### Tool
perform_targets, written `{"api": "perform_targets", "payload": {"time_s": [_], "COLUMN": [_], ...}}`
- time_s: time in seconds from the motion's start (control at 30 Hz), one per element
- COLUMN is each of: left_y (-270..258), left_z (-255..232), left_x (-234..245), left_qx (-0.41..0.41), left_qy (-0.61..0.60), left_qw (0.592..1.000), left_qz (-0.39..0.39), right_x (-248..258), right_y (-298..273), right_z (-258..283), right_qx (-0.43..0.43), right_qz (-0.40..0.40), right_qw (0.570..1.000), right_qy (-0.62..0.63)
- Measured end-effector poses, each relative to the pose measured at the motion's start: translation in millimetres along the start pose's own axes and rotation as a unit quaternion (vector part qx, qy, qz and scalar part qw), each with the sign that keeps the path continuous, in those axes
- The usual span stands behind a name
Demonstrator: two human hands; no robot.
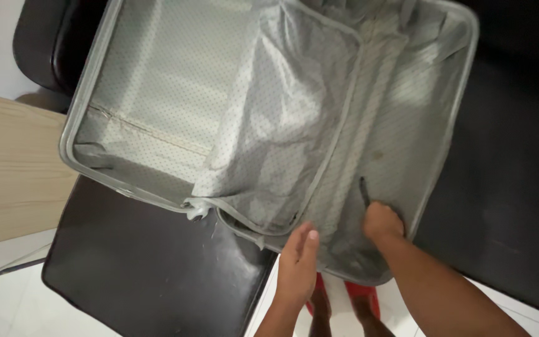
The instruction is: The person picks up pens from a desk one at a time, carries each to an open suitcase on a sofa, and places the pens inside the suitcase, repeating this back-and-forth handling several times.
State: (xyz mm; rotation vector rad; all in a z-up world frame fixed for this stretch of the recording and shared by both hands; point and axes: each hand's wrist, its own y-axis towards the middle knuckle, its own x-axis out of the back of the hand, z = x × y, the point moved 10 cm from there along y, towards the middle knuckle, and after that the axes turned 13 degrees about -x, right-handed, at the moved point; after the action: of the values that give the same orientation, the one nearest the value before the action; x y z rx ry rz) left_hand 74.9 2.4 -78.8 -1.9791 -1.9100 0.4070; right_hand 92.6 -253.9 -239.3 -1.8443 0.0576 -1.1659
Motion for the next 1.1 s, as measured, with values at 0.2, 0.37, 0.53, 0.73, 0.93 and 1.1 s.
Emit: {"api": "perform_targets", "payload": {"time_s": [0.2, 0.37, 0.53, 0.73, 0.93, 1.1], "left_y": [-4.8, -11.6, -19.9, -28.4, -49.2, -77.0], "left_z": [0.2, -23.1, -65.5, -123.7, -186.5, -233.1], "left_x": [20.9, 42.8, 56.7, 56.6, 48.9, 43.5], "left_qx": [-0.030, -0.067, -0.093, -0.159, -0.201, -0.228], "left_qy": [-0.010, -0.006, -0.033, -0.102, -0.072, -0.085], "left_qw": [0.999, 0.998, 0.995, 0.981, 0.977, 0.968], "left_qz": [-0.009, -0.019, -0.032, -0.036, -0.004, 0.058], "right_x": [-3.0, 52.7, 117.7, 198.6, 266.2, 305.7], "right_y": [-8.8, -62.9, -125.8, -200.9, -306.0, -383.1], "right_z": [3.1, -1.7, -23.2, -34.1, -30.4, -27.4], "right_qx": [-0.001, -0.005, 0.022, 0.189, 0.299, 0.360], "right_qz": [-0.011, -0.004, -0.019, -0.083, -0.083, -0.075], "right_qw": [1.000, 1.000, 0.995, 0.965, 0.926, 0.901], "right_qy": [-0.015, 0.028, 0.092, 0.161, 0.217, 0.231]}}
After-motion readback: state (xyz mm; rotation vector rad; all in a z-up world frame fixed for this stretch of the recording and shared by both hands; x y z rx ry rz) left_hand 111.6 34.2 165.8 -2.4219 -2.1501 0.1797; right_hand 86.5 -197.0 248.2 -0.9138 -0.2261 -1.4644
